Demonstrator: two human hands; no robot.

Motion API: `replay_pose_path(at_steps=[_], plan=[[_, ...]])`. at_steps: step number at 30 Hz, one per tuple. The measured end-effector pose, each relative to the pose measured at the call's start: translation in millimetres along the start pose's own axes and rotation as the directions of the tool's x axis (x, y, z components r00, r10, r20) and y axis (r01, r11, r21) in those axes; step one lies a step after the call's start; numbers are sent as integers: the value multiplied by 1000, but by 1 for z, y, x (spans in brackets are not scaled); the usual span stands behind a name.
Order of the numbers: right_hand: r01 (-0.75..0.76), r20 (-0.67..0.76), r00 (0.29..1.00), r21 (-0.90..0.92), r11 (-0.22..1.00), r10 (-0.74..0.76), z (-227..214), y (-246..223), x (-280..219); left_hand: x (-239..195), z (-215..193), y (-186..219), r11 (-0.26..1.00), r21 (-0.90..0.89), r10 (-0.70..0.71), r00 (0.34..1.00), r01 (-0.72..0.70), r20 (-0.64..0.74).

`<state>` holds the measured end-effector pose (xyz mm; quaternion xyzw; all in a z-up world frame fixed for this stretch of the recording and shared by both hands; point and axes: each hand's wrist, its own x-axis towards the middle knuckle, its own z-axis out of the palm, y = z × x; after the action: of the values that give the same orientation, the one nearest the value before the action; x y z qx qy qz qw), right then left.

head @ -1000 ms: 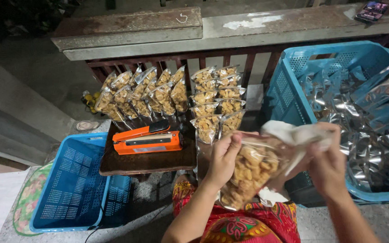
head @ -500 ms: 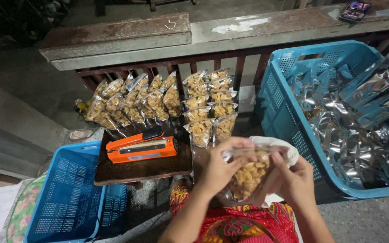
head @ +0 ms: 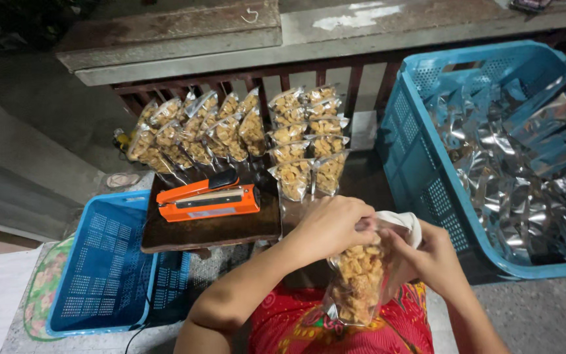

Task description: The person sits on the floor and repeatedly wipes sealed transparent snack packages with a white cloth. They pick up each package from a blue basket, wipe the surface, and place it on a wooden table next to other finished packages.

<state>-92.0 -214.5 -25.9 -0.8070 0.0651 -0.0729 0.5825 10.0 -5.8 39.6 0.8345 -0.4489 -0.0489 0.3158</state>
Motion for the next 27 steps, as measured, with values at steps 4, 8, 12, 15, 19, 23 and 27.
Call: replay_pose_path(at_steps=[4,8,12,15,19,23,27], plan=[[12,11,1000,-18,1000,-12,3,3,5,6,12,-2,997,78,8,1000,-6,-22],[-16,6,1000,17,1000,16,0,8,13,9,13,-2,991,133,0,999,5,-38],[-105,32,994,116,988,102,1,13,13,8,8,0,984,180,-5,999,11,-38],[-10,-31,999,60,998,12,5,12,8,13,11,3,984,170,61,997,-54,-40],[66,-93,993,-91,994,-74,9,9,7,21,14,2,979,190,75,997,-70,-15],[114,-70,991,-37,993,-116,9,17,12,19,15,-5,980,172,101,995,-98,-11],[58,-42,998,80,995,-55,8,34,17,12,9,-19,979,183,87,996,-90,24]])
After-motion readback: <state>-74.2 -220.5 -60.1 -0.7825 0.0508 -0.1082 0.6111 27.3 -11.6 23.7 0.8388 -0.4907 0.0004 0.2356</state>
